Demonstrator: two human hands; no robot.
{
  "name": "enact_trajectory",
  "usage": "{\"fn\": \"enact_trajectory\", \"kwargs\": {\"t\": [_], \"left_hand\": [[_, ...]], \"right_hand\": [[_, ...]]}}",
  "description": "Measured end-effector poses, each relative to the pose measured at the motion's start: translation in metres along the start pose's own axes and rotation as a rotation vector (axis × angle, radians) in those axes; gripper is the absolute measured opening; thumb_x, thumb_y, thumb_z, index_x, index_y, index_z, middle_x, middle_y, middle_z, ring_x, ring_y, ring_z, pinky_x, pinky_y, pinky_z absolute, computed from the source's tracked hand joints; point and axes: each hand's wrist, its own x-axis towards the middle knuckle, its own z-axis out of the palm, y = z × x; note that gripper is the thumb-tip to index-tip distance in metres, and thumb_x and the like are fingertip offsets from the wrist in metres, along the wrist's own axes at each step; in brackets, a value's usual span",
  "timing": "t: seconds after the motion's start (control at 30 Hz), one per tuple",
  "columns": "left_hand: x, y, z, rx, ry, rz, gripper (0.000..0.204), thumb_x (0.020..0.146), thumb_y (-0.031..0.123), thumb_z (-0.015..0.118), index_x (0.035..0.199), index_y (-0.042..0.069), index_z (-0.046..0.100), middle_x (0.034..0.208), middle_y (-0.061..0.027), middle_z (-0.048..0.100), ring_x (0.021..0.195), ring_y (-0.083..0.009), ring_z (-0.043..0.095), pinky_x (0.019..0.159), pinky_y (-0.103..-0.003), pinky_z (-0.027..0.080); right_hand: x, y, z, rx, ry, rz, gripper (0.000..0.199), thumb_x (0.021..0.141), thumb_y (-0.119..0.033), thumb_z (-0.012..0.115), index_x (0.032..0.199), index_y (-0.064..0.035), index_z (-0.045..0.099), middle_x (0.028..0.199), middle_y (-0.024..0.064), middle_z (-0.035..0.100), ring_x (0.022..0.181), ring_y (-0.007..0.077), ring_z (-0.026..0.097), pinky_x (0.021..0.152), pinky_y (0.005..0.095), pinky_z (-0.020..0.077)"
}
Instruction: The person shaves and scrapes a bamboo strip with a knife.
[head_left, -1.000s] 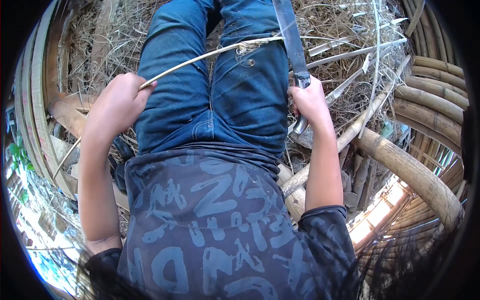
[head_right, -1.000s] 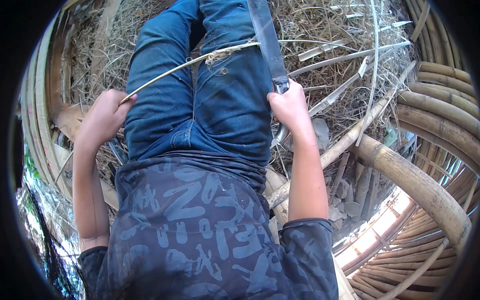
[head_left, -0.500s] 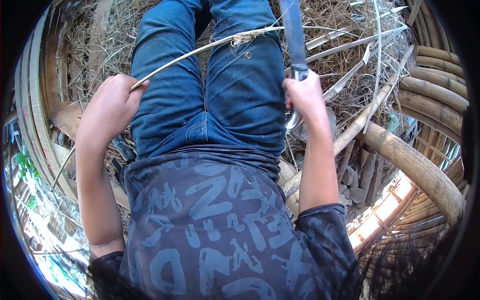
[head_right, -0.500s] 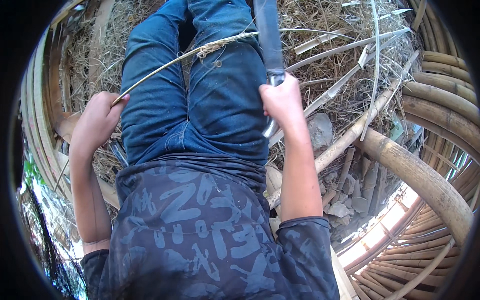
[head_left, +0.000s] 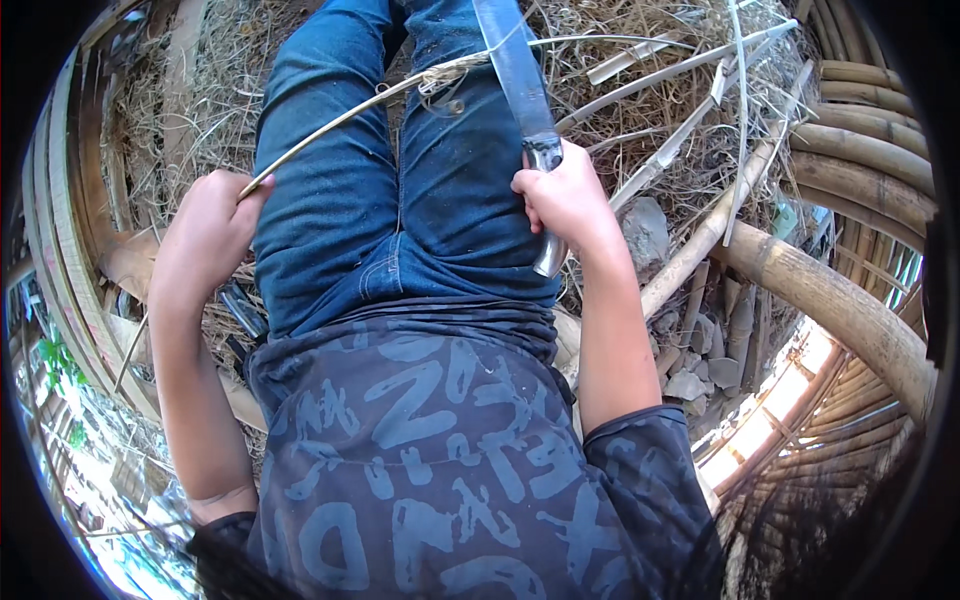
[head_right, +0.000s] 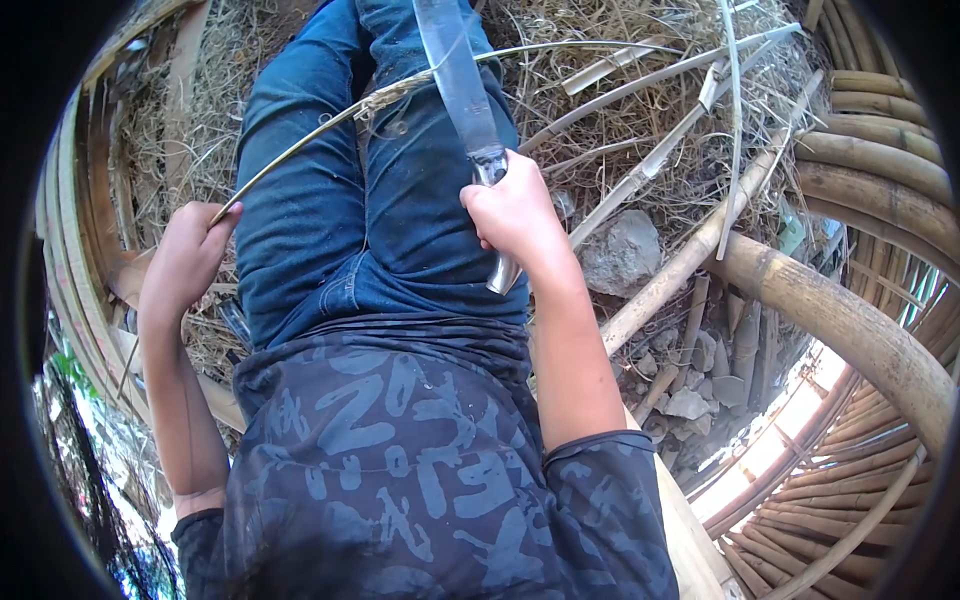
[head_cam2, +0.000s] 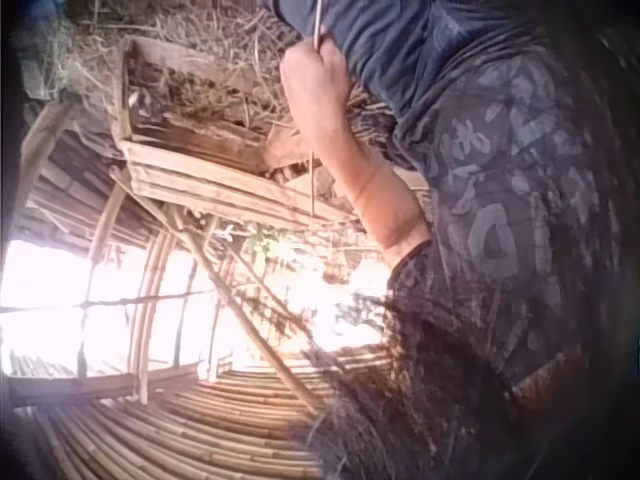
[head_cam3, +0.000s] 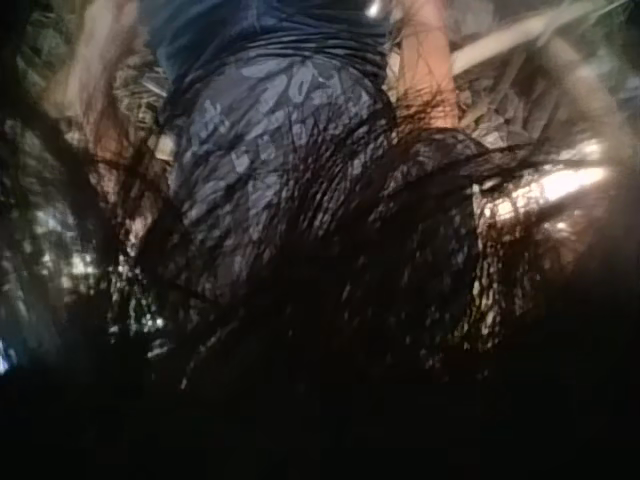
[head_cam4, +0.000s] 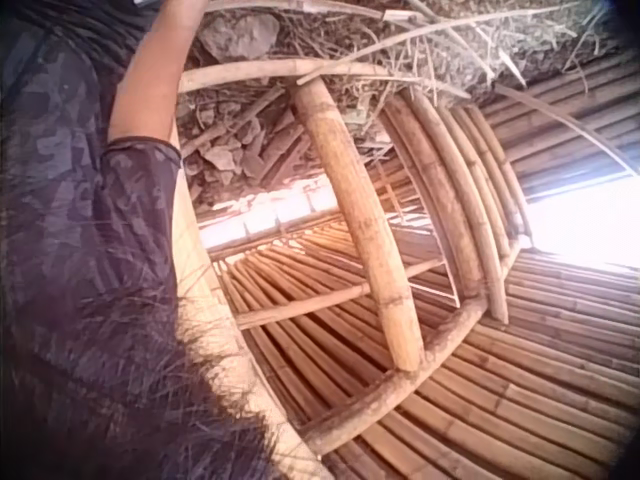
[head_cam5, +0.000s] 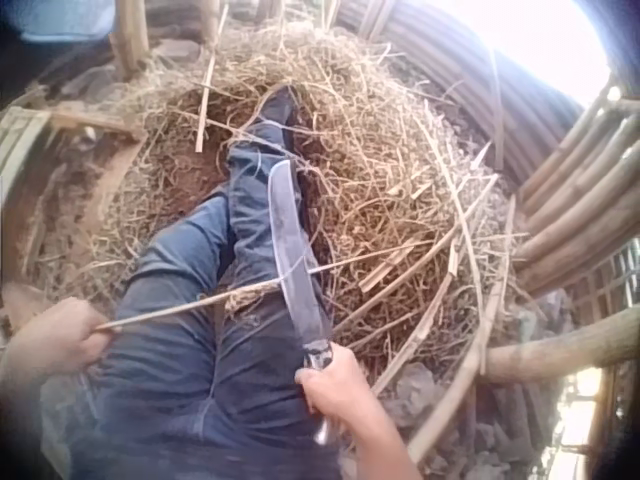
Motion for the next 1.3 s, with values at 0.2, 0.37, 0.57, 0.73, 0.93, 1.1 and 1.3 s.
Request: {"fn": "enact_trajectory", "kwargs": {"t": [0.2, 0.37, 0.57, 0.73, 0.93, 1.1, 1.3], "left_hand": [[-0.008, -0.008, 0.005, -0.017, 0.027, 0.089, 0.042, 0.097, 0.024, 0.055, 0.075, -0.011, 0.050, 0.058, -0.0223, 0.040, 0.052, -0.0307, 0.038, 0.056, -0.043, 0.035], [-0.018, 0.002, 0.000, -0.014, 0.052, 0.106, 0.043, 0.100, 0.027, 0.052, 0.077, -0.009, 0.052, 0.061, -0.0225, 0.045, 0.056, -0.0343, 0.042, 0.059, -0.044, 0.037], [-0.016, 0.001, 0.005, 0.007, 0.152, 0.202, 0.042, 0.100, 0.035, 0.050, 0.084, -0.003, 0.056, 0.071, -0.0262, 0.057, 0.073, -0.0455, 0.056, 0.067, -0.050, 0.042], [-0.019, 0.004, 0.002, 0.072, 0.207, 0.238, 0.038, 0.101, 0.030, 0.050, 0.083, -0.003, 0.053, 0.070, -0.0253, 0.052, 0.069, -0.0435, 0.051, 0.064, -0.048, 0.038], [-0.022, -0.001, 0.003, 0.057, 0.207, 0.277, 0.037, 0.101, 0.029, 0.049, 0.083, -0.003, 0.054, 0.069, -0.0259, 0.052, 0.070, -0.0449, 0.052, 0.063, -0.049, 0.038], [-0.027, 0.000, -0.004, 0.147, 0.166, 0.229, 0.040, 0.100, 0.035, 0.050, 0.083, -0.001, 0.055, 0.071, -0.0259, 0.059, 0.076, -0.0460, 0.057, 0.069, -0.053, 0.042], [-0.030, -0.003, -0.003, 0.115, 0.171, 0.256, 0.043, 0.101, 0.034, 0.049, 0.079, -0.002, 0.055, 0.070, -0.0268, 0.058, 0.074, -0.0468, 0.056, 0.068, -0.054, 0.042]], "right_hand": [[-0.010, -0.002, -0.011, 0.158, -0.096, 0.108, 0.014, 0.077, 0.001, 0.064, 0.079, -0.0045, 0.051, 0.057, 0.0018, 0.051, 0.042, 0.0107, 0.048, 0.040, 0.0273, 0.0412], [-0.011, 0.012, -0.004, 0.188, 0.150, 0.073, 0.010, 0.078, 0.000, 0.061, 0.081, -0.0029, 0.052, 0.059, 0.0030, 0.053, 0.043, 0.0121, 0.050, 0.041, 0.0287, 0.0435], [-0.030, -0.004, 0.000, -0.006, 0.014, 0.025, 0.008, 0.077, -0.002, 0.061, 0.079, -0.0010, 0.052, 0.057, 0.0040, 0.054, 0.043, 0.0122, 0.052, 0.042, 0.0294, 0.0444], [-0.033, 0.001, -0.005, 0.069, 0.142, 0.049, 0.010, 0.077, -0.001, 0.061, 0.081, -0.0006, 0.052, 0.058, 0.0039, 0.053, 0.044, 0.0125, 0.052, 0.041, 0.0291, 0.0442], [-0.044, -0.011, 0.001, 0.030, -0.063, 0.050, 0.018, 0.075, 0.001, 0.064, 0.083, -0.0051, 0.049, 0.059, 0.0003, 0.050, 0.043, 0.0093, 0.048, 0.040, 0.0263, 0.0411], [-0.046, -0.006, 0.005, 0.105, -0.100, 0.089, 0.019, 0.075, 0.002, 0.064, 0.084, -0.0047, 0.049, 0.059, 0.0009, 0.050, 0.044, 0.0097, 0.048, 0.040, 0.0271, 0.0415], [-0.039, 0.000, -0.007, 0.223, -0.274, 0.166, 0.026, 0.074, 0.003, 0.064, 0.092, -0.0058, 0.046, 0.059, -0.0004, 0.047, 0.043, 0.0084, 0.047, 0.040, 0.0266, 0.0411]]}}
